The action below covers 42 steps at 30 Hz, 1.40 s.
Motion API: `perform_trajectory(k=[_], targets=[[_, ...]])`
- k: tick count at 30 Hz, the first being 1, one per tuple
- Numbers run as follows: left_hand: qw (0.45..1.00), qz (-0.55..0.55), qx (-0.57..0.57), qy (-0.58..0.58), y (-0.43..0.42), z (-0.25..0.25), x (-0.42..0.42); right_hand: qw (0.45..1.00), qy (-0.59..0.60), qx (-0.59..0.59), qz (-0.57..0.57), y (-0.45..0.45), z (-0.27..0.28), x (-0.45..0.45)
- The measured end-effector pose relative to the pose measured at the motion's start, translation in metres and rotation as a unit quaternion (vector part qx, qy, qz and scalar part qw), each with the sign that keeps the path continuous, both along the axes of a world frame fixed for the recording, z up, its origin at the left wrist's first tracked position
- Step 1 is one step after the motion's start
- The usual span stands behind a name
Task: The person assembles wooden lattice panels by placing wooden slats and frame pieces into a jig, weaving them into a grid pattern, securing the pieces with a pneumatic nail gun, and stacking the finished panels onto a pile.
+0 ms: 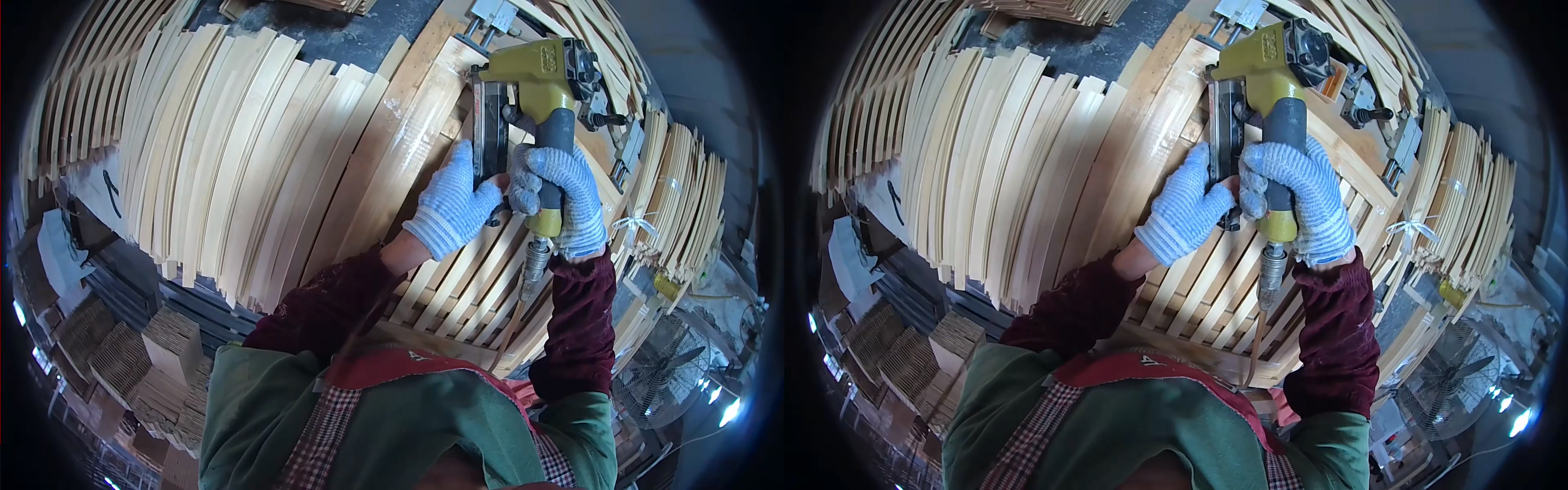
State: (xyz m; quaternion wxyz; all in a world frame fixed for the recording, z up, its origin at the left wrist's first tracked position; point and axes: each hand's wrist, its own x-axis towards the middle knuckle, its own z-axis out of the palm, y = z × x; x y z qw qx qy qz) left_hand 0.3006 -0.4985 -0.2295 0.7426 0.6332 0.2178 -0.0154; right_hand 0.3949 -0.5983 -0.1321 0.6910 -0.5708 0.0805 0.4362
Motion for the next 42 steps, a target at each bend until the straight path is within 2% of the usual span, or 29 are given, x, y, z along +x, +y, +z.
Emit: perform_trajectory(k=[2,5,11,14,21,24,25,26,28,29,30,31,32,33,34,35,36,37,38,39,40,41,42], targets=[[1.000,-0.007,0.000,0.018,0.000,-0.007,0.001,1.000,0.000,-0.003,0.000,0.000,-0.004,0.002],[0.998,-0.004,0.065,0.018,0.001,0.001,0.000,1.000,0.003,-0.011,0.004,0.000,-0.002,0.003],[0.999,0.022,-0.049,0.000,0.003,-0.011,0.002,1.000,-0.010,-0.007,0.022,0.010,-0.004,0.006],[0.999,0.041,-0.005,-0.009,-0.001,-0.017,0.002,0.999,-0.011,-0.023,0.027,0.010,-0.002,0.007],[0.999,0.037,-0.034,0.005,0.008,-0.003,0.006,0.999,0.005,0.019,0.033,0.015,-0.003,0.014],[0.999,0.020,-0.007,0.029,0.002,-0.004,0.008,0.998,-0.012,0.012,0.053,0.013,0.002,0.016],[0.999,0.045,0.015,-0.005,-0.005,-0.008,0.008,0.998,-0.030,-0.008,0.050,0.014,0.012,0.010],[1.000,0.006,0.021,-0.010,0.004,0.015,0.006,0.997,-0.029,0.000,0.065,0.007,0.016,0.007],[0.970,-0.159,0.179,0.035,0.018,0.034,-0.003,1.000,0.001,0.016,0.008,-0.022,0.017,-0.002],[0.963,-0.179,0.201,-0.013,0.024,0.042,-0.017,0.995,-0.021,-0.003,-0.097,-0.032,0.023,-0.016],[0.953,-0.193,0.229,-0.051,0.037,0.050,-0.033,0.993,-0.048,-0.020,-0.102,-0.057,0.024,-0.019],[0.946,-0.224,0.214,-0.095,0.062,0.071,-0.052,0.996,-0.022,-0.001,-0.092,-0.099,0.014,-0.016],[0.949,-0.222,0.179,-0.135,0.088,0.085,-0.073,0.995,-0.043,-0.031,-0.082,-0.130,0.016,-0.021],[0.960,-0.163,0.151,-0.173,0.121,0.091,-0.097,0.957,-0.127,-0.199,-0.167,-0.138,0.027,-0.038],[0.961,-0.112,0.124,-0.221,0.159,0.096,-0.118,0.952,-0.168,-0.218,-0.136,-0.153,0.032,-0.050],[0.938,0.040,-0.060,-0.339,0.196,0.088,-0.146,0.951,-0.175,-0.237,-0.095,-0.171,0.029,-0.057],[0.898,-0.003,0.402,-0.179,0.262,0.082,-0.172,0.944,-0.189,-0.264,-0.065,-0.199,0.027,-0.060],[0.969,0.147,0.188,0.057,0.306,0.087,-0.195,0.935,-0.206,-0.285,-0.050,-0.250,0.015,-0.059],[0.907,0.239,0.330,0.105,0.361,0.052,-0.232,0.922,-0.226,-0.312,-0.040,-0.312,-0.006,-0.054],[0.782,0.202,0.534,0.249,0.400,0.047,-0.263,0.887,-0.244,-0.390,-0.041,-0.388,-0.038,-0.041],[0.708,0.237,0.569,0.345,0.441,0.018,-0.292,0.844,-0.256,-0.468,-0.049,-0.439,-0.056,-0.041],[0.664,0.237,0.567,0.427,0.464,0.010,-0.307,0.836,-0.279,-0.469,-0.063,-0.404,-0.036,-0.080],[0.644,0.234,0.592,0.423,0.477,0.001,-0.315,0.825,-0.329,-0.455,0.066,-0.421,-0.028,-0.091]])
